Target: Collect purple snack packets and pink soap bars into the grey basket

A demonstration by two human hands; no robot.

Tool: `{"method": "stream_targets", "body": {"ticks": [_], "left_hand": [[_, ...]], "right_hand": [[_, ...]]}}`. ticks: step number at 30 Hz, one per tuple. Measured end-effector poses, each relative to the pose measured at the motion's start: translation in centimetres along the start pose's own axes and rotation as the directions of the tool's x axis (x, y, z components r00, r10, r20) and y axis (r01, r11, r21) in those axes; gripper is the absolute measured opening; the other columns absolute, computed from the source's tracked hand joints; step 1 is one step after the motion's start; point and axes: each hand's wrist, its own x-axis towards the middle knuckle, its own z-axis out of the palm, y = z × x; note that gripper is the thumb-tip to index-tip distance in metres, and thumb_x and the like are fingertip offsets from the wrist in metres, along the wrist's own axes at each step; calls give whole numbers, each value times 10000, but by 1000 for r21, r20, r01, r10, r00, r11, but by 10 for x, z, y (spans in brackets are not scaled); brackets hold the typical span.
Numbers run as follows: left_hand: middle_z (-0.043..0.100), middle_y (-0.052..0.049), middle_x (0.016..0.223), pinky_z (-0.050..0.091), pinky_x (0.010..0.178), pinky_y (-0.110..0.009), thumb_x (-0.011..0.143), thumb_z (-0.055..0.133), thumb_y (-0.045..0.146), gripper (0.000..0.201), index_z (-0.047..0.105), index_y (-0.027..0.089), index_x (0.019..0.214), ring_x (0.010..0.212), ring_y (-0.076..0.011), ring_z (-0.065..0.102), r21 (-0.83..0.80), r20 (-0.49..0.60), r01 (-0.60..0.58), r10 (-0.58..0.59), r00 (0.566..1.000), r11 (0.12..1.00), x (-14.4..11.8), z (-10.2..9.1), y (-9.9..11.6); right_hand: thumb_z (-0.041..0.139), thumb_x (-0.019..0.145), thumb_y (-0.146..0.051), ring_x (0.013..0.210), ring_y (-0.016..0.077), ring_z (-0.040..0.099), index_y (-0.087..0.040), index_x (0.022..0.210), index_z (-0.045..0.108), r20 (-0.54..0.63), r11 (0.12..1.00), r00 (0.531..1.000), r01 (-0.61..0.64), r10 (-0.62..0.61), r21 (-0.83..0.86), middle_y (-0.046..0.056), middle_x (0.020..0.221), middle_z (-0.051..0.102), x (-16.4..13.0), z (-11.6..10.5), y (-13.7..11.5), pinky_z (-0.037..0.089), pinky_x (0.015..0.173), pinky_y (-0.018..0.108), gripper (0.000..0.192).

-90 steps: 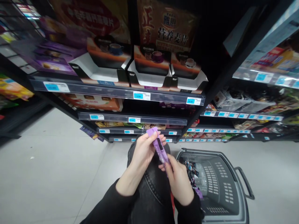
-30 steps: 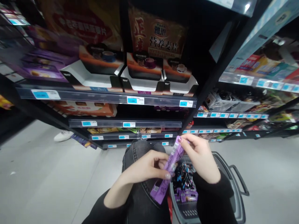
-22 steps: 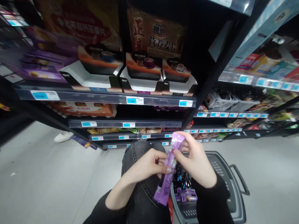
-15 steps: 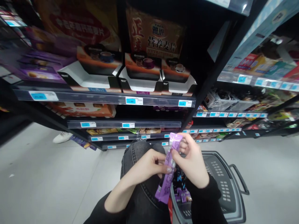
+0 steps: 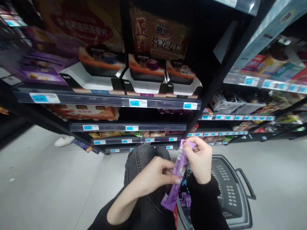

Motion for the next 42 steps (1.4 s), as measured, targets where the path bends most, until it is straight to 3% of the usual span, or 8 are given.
{"method": "stream_targets", "body": {"ticks": [8, 16, 20, 25, 30, 33, 37, 42], "left_hand": [[541, 22, 601, 365, 531, -195, 707, 703, 261, 150, 663, 120, 679, 566, -92, 449, -276, -179, -141, 94, 979, 951, 10, -2, -1], [704, -33, 753, 527, 541, -176, 695, 764, 279, 246, 727, 145, 898, 655, -126, 641, -507, -564, -401, 58, 823, 763, 15, -17, -11], [717, -41, 774, 537, 512, -156, 646, 804, 292, 329, 726, 130, 922, 626, -112, 645, -548, -632, -445, -2, 775, 708, 14, -29, -9], [735, -37, 824, 550, 563, -145, 687, 788, 286, 318, 716, 156, 969, 687, -116, 671, -429, -680, -473, 71, 730, 770, 11, -27, -8], [740, -38, 852, 565, 590, -181, 712, 772, 283, 286, 709, 163, 964, 743, -154, 690, -425, -591, -411, 97, 801, 806, 8, -14, -9], [739, -57, 866, 566, 612, -203, 725, 762, 296, 326, 686, 155, 1010, 794, -186, 698, -475, -527, -406, 117, 842, 781, 10, -11, -9], [729, -107, 950, 566, 723, -285, 787, 699, 370, 407, 604, 144, 1112, 865, -228, 696, -610, -463, -433, 145, 874, 663, 11, -10, -5], [650, -173, 1150, 515, 871, -491, 810, 569, 593, 574, 512, 162, 1186, 958, -290, 664, -807, -415, -442, 157, 896, 392, 10, -5, 4]], "right_hand": [[648, 752, -348, 663, 140, 623, -165, 948, 614, 193, 1000, 981, 16, -17, 6, 55, 821, 673, -2, -1, 2, 532, 557, 240, 270], [574, 847, -285, 719, 141, 684, -221, 1068, 598, 384, 973, 921, 142, -63, -181, 27, 866, 711, -45, -4, 23, 585, 664, 238, 231], [570, 864, -289, 557, 124, 660, -197, 901, 634, 366, 1000, 931, 6, -3, -7, -2, 617, 673, -55, -8, 30, 568, 565, 195, 119], [563, 861, -391, 716, 192, 688, -185, 1048, 604, 319, 949, 946, -151, 58, 276, 96, 889, 708, -58, -10, 30, 584, 592, 297, 282], [700, 751, -391, 508, 96, 530, -178, 862, 601, 50, 993, 993, -113, 112, 29, -29, 600, 538, -58, -5, 24, 460, 464, 197, 260], [628, 825, -325, 589, 102, 550, -201, 851, 645, 93, 986, 990, 117, -106, -121, -13, 664, 555, -56, -6, 26, 469, 522, 201, 128], [615, 830, -118, 681, 107, 616, -213, 905, 675, 90, 724, 831, 526, -549, -445, 9, 766, 656, -60, -10, 35, 475, 630, 218, 135], [605, 788, 9, 719, 190, 665, -287, 1317, 518, 155, 412, 635, 648, -757, -641, 38, 844, 716, -77, -10, 36, 513, 683, 310, 613]]}}
